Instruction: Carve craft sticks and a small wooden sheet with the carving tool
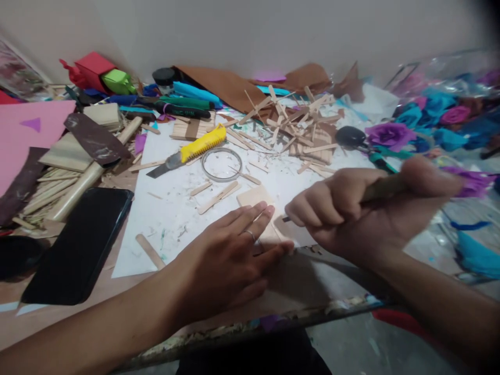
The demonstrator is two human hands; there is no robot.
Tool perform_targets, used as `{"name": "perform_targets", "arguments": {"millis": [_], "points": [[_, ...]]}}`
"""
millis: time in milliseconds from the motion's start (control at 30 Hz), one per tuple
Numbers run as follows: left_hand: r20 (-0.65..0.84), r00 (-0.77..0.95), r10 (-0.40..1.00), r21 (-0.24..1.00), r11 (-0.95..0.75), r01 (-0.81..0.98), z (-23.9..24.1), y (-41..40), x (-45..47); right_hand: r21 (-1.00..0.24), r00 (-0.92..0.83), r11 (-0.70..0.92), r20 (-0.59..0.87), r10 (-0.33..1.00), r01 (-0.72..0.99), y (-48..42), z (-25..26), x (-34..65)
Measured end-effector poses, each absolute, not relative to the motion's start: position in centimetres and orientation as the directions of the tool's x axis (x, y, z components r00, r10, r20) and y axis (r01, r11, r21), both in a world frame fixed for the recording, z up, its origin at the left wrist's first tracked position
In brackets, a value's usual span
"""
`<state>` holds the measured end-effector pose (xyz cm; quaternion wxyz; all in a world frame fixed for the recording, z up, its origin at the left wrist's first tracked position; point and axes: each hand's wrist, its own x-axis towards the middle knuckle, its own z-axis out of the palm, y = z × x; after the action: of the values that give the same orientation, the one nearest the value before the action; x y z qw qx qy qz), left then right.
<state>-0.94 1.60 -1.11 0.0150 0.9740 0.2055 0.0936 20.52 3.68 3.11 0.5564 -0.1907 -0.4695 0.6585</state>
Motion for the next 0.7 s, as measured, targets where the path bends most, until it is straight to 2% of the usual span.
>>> {"name": "perform_targets", "arguments": {"millis": [100, 267, 467, 700], "points": [[0.16, 0.891, 0.425, 0.077, -0.905, 0.418, -1.2, 1.6, -0.8, -0.815, -0.358, -0.023, 0.229, 0.905, -0.579, 3.9, 2.3, 20.5], [0.187, 0.886, 0.424, 0.135, -0.905, 0.404, -1.5, 1.9, -0.9, -0.848, -0.453, -0.152, 0.112, 0.885, -0.507, 3.9, 2.0, 20.9], [0.242, 0.888, 0.391, 0.225, -0.913, 0.341, -1.7, 2.6, -1.3, -0.839, -0.439, -0.121, 0.149, 0.886, -0.53, 4.3, 1.6, 20.8], [0.257, 0.878, 0.404, 0.246, -0.906, 0.345, -1.9, 2.6, -1.3, -0.805, -0.471, -0.094, 0.244, 0.848, -0.586, 4.8, 1.0, 20.6]]}}
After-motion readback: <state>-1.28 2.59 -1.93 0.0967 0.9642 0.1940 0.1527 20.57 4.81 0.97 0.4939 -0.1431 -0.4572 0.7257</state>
